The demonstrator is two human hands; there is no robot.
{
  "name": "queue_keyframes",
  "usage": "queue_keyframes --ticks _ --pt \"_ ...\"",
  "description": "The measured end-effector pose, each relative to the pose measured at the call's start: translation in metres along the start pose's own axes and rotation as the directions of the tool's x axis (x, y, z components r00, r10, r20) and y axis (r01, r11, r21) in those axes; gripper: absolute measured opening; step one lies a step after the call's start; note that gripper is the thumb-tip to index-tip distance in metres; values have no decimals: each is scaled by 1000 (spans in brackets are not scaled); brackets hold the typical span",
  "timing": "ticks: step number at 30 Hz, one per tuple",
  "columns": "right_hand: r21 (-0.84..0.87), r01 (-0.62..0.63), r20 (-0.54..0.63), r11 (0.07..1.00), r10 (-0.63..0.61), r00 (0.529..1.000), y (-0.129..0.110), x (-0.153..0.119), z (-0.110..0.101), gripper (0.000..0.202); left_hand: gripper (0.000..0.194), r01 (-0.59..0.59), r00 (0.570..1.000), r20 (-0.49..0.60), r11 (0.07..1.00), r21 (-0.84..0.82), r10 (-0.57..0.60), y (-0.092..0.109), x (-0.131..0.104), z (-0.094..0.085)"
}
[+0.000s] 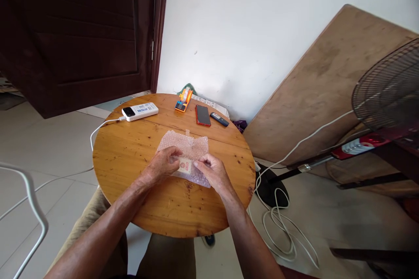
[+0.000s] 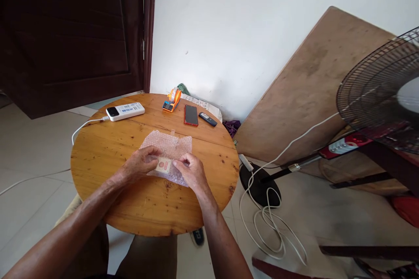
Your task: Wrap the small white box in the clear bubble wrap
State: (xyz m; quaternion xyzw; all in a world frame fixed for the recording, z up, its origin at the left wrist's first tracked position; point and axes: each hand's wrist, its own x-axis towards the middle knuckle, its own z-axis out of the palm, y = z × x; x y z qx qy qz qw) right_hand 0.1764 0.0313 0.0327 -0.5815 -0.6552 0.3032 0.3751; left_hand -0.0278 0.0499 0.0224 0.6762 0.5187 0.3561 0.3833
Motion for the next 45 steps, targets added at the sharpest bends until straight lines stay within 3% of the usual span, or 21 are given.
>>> queue_keyframes --ticks 4,7,12,22,28,33,45 --pt "-125 34 -63 992 -42 997 -3 -3 1 16 30 16 1000 5 999 34 -16 2 2 0" --pt "-286 147 -93 947 -180 979 -11 -8 2 4 30 9 1000 30 999 32 -10 3 3 0" --pt "-435 351 26 829 -378 925 -22 -15 5 13 27 2 999 48 999 39 -4 4 3 0" --pt "-386 412 98 825 -408 908 -26 -16 6 13 27 16 998 53 1000 27 -18 4 3 -1" --pt "-359 520 191 775 -484 854 -23 -11 10 23 24 4 998 66 1000 10 -5 4 3 -1" --pt "-366 544 199 755 -508 838 -20 -9 9 22 24 16 999 49 1000 25 -17 6 2 -3" --pt "-417 532 263 737 -463 847 -25 -11 1 26 27 24 997 78 1000 11 -25 6 3 -5"
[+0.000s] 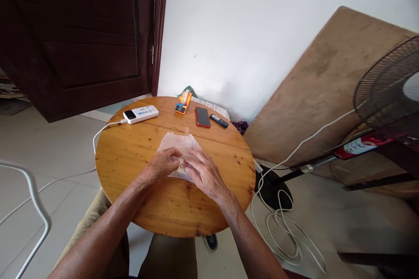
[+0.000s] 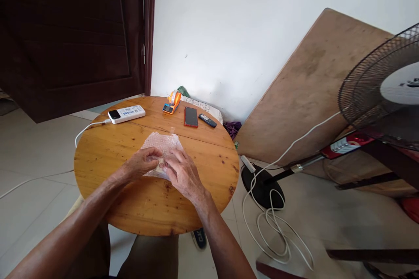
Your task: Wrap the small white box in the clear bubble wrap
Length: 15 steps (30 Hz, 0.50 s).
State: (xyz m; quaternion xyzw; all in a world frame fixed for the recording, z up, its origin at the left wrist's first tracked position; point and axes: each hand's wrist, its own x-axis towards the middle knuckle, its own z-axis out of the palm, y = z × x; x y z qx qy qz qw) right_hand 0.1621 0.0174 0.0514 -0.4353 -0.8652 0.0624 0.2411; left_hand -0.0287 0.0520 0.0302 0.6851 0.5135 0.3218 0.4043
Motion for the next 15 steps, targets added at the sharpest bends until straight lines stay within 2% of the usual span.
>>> queue_keyframes --ticks 6,10,15 --pt "-39 23 20 999 -23 1000 -4 3 -2 33 27 -3 1000 2 1000 -17 3 0 0 -1" --pt "-60 38 34 997 -36 999 -8 5 -3 25 26 2 1000 -11 1000 -31 -2 0 0 0" --pt "-58 36 12 998 -35 999 -7 3 -1 27 27 -5 999 -34 999 -33 4 2 -5 -5"
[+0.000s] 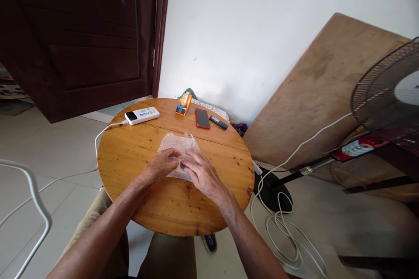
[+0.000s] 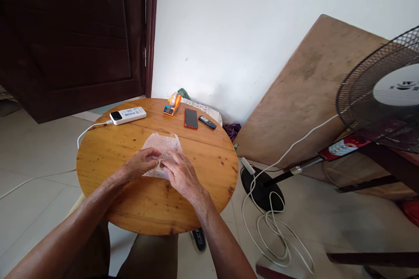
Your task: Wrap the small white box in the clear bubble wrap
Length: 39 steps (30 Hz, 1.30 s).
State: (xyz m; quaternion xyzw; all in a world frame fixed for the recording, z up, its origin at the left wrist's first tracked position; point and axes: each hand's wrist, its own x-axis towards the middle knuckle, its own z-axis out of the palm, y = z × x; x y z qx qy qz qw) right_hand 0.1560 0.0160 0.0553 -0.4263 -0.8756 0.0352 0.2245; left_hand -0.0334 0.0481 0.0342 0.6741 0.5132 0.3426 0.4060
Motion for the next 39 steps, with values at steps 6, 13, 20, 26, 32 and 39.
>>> queue_keyframes --ticks 6,13,20,26,32,39 --pt "4 3 12 1000 -3 1000 3 -1 3 28 37 82 993 -89 989 123 -72 -12 -13 -27" --pt "-14 33 16 999 -33 999 1 3 -1 24 33 182 975 -191 914 363 -118 -17 -17 -29" --pt "-21 73 36 997 -72 997 2 7 -2 23 54 327 945 -204 776 540 -256 4 -25 -29" --pt "-11 76 46 997 -75 996 3 7 -1 22 62 365 931 -187 775 516 -314 0 -23 -30" --pt "-18 88 30 996 -87 996 3 7 1 23 50 341 940 -168 778 528 -298 -6 -16 -18" --pt "-7 96 14 995 -96 995 4 7 2 23 28 309 951 -147 796 520 -273 -4 -14 -12"
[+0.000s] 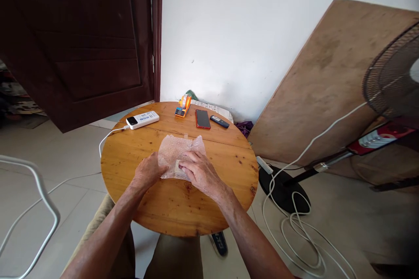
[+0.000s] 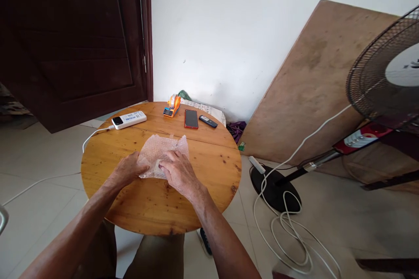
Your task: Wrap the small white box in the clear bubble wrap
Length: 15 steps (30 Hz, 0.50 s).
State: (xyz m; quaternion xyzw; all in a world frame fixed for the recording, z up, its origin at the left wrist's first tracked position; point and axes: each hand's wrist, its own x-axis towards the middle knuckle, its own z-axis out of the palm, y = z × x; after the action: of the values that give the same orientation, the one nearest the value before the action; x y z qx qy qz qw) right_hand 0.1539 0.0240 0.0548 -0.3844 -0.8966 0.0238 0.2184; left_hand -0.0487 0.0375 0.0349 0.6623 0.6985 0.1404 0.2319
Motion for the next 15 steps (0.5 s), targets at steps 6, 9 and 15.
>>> queue_keyframes --ticks 6,9,15 --pt "-17 -11 39 1000 11 999 -2 2 -3 22 17 -18 999 -47 995 -101 13 0 2 2" --pt "-18 -4 46 1000 5 999 -1 2 -3 21 20 -40 996 -88 973 -226 20 6 2 5" --pt "25 -12 27 1000 12 1000 2 2 1 20 14 -68 997 -72 883 -464 39 24 -1 11"
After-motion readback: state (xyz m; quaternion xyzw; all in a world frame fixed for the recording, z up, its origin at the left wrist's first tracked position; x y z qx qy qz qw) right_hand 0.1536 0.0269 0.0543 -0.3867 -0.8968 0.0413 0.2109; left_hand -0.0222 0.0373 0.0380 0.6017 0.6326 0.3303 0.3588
